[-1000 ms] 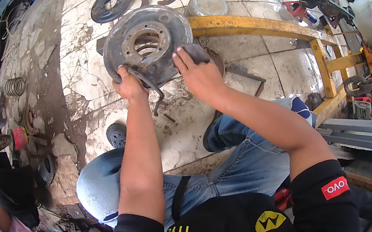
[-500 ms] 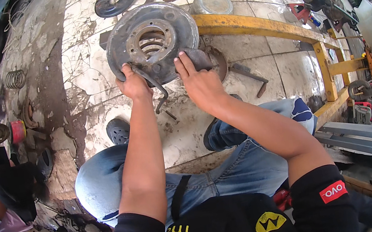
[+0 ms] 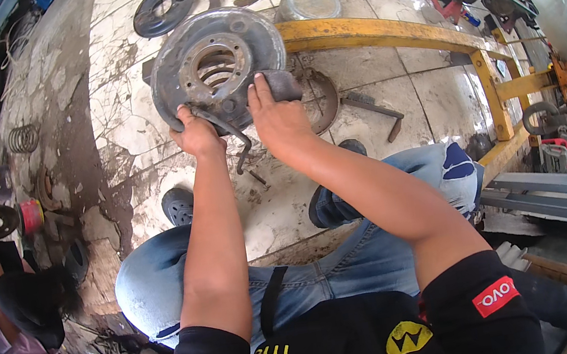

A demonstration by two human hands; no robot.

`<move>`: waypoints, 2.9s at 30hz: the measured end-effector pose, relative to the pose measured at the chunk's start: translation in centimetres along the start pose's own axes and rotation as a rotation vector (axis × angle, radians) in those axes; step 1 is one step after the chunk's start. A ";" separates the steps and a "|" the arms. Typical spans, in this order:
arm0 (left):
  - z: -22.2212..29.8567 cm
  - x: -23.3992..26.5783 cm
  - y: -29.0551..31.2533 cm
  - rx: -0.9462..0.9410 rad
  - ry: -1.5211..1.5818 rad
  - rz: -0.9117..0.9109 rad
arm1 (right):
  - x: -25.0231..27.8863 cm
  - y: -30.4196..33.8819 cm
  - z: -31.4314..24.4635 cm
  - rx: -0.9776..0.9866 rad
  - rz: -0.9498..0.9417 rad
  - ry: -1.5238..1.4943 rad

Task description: The person scrubs the surface of a brake drum with a wire brush while sitting on the floor. They rotate the drum to clean different areas and continue scrubbing until the end of the clip.

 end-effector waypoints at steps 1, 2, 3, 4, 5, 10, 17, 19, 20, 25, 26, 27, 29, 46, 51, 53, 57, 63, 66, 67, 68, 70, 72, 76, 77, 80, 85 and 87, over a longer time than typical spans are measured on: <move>0.3 0.2 0.1 0.023 0.022 0.005 | 0.2 -0.6 -0.4 0.005 0.002 0.011; 0.5 0.3 0.3 0.040 0.039 0.034 | 0.4 -0.3 -0.6 0.030 -0.047 0.008; 0.5 0.3 0.1 -0.003 0.028 0.007 | 0.7 0.4 -0.9 0.030 -0.061 -0.017; 0.2 0.8 -0.4 -0.049 0.019 -0.008 | 0.8 1.2 -1.4 0.042 -0.077 -0.047; -0.1 1.3 -0.9 -0.095 0.010 -0.022 | 0.9 1.6 -1.7 0.054 -0.094 -0.076; 0.0 0.1 0.0 -0.011 0.015 0.044 | -0.3 0.2 -0.4 -0.008 -0.077 -0.125; 0.6 0.8 -0.4 -0.033 0.013 -0.014 | 0.6 0.8 -1.6 0.031 -0.075 -0.117; 0.3 1.3 -1.0 -0.048 -0.032 -0.018 | 0.5 1.2 -2.2 0.030 -0.076 -0.145; 0.2 1.4 -1.5 -0.050 -0.045 0.012 | 0.6 0.9 -2.3 0.021 -0.077 -0.161; 0.4 0.9 -0.7 -0.008 -0.094 0.012 | -1.5 -1.4 -1.8 -0.078 -0.040 -0.143; 0.6 1.1 -0.7 0.027 -0.071 0.013 | -0.7 -1.0 -2.0 -0.057 -0.045 -0.179; 0.8 1.3 -0.6 0.008 -0.069 -0.011 | 0.0 -0.6 -2.2 -0.035 -0.051 -0.215; 0.8 1.7 -0.5 -0.023 -0.060 -0.055 | 0.8 1.4 -2.4 0.008 -0.078 -0.156; 0.0 1.2 -0.8 -0.056 -0.123 0.067 | -0.8 0.0 -0.8 -0.051 0.079 -0.275; 0.5 1.7 -1.4 -0.075 -0.051 -0.028 | 0.0 0.5 -1.6 0.003 0.015 -0.172; 0.2 1.9 -1.0 -0.097 -0.023 -0.069 | -0.1 1.5 -1.3 0.037 0.014 -0.138; -0.1 1.2 -1.0 -0.069 -0.103 0.049 | -1.9 0.4 0.4 0.013 0.169 -0.143; 0.0 2.1 -2.2 -0.092 -0.068 -0.032 | -0.4 0.6 -0.5 0.014 0.032 -0.048; -0.2 1.8 -1.5 -0.106 -0.165 0.004 | -1.0 0.6 0.1 -0.006 0.006 -0.101; -0.1 2.0 -1.6 -0.103 -0.170 0.022 | -0.6 0.0 0.5 -0.010 -0.011 -0.156; 0.1 1.9 -1.7 -0.095 -0.166 0.033 | 0.2 -0.6 1.0 -0.015 -0.029 -0.201; 0.5 1.1 -0.4 -0.044 -0.156 -0.015 | 1.5 -0.6 3.0 0.027 -0.096 -0.271; 0.3 1.3 -1.2 -0.068 -0.129 0.005 | 2.9 -0.9 5.1 0.050 -0.131 -0.438; -0.2 1.5 -2.7 -0.121 -0.176 0.022 | 3.8 0.7 6.5 0.007 0.006 -0.530; -0.2 1.5 -2.7 -0.108 -0.167 0.020 | 3.5 1.4 6.4 -0.003 0.004 -0.519; -0.2 1.3 -2.6 -0.095 -0.154 0.016 | 2.4 2.5 4.9 0.129 -0.080 -0.377; -0.2 1.1 -2.7 -0.108 -0.152 0.055 | 0.1 3.4 2.9 0.222 -0.046 -0.149; -0.1 1.2 -2.5 -0.132 -0.170 0.031 | 0.3 2.4 2.7 0.192 -0.042 -0.174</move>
Point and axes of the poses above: each hand's wrist, its own y-axis away from the middle knuckle, its own x-axis out of the back of the hand, z = x × y, the point moved 2 cm from there along -y, towards the middle knuckle, and after that the axes turned 15 degrees about x, right-handed, at the moved point
